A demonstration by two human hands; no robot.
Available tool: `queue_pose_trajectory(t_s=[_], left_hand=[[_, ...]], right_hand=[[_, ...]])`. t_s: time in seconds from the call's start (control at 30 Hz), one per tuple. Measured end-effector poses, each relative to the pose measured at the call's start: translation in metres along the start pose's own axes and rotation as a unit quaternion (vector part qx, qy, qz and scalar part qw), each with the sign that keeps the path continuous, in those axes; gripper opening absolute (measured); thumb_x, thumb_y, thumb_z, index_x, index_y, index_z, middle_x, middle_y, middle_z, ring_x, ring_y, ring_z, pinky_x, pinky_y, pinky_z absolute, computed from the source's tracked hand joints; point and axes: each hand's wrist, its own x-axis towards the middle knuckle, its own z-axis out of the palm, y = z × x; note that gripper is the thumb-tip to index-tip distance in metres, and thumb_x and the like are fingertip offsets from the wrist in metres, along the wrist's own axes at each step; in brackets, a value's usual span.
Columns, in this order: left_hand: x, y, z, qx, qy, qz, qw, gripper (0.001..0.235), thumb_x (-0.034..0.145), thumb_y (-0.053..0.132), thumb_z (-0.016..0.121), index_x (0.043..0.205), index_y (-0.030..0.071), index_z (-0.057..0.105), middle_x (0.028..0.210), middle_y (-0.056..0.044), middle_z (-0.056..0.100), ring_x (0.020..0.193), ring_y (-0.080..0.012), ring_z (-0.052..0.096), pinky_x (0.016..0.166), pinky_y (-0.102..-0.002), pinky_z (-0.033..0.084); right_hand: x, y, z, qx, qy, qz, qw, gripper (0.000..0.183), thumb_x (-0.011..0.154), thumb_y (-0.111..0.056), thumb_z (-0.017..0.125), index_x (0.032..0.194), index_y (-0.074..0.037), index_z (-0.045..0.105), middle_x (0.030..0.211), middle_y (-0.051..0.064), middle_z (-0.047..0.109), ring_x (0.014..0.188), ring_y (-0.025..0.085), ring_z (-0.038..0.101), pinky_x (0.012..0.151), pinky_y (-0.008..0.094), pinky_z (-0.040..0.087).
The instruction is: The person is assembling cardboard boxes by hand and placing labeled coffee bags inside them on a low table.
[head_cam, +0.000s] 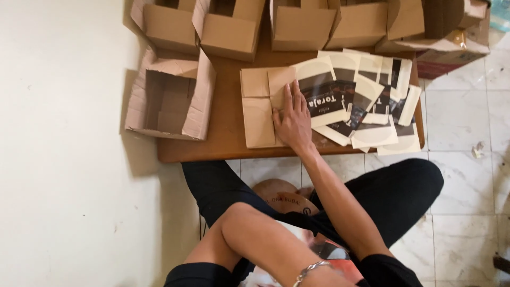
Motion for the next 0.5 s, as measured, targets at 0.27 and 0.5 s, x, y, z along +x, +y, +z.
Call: queue_pose_trajectory(t_s=[0.27, 0.5], left_hand=[[-0.023, 0.052, -0.071, 0.225, 0.008, 0.125, 0.966, 0.048, 0.088, -0.012, 0.051, 0.129, -0.005, 0.029, 0.117, 0.000, 0.047, 0.059, -0.0037, 0.045, 0.055, -0.013, 0.043], [-0.044, 0.082, -0.122, 0.395, 0.005, 0.255, 0.883, 0.061, 0.085, -0.015, 0.047, 0.138, -0.004, 0.019, 0.128, 0.002, 0.044, 0.059, -0.0016, 0.045, 0.055, -0.011, 0.042]], right_hand=[[-0.001, 0.003, 0.009, 0.002, 0.026, -0.014, 1.000, 0.077, 0.092, -0.036, 0.064, 0.159, -0.009, 0.036, 0.164, 0.018, 0.028, 0.137, 0.040, 0.047, 0.101, 0.050, 0.052], [-0.001, 0.000, 0.001, 0.026, 0.002, 0.012, 1.000, 0.076, 0.093, -0.039, 0.060, 0.159, -0.012, 0.034, 0.164, 0.015, 0.027, 0.137, 0.039, 0.047, 0.098, 0.050, 0.054]])
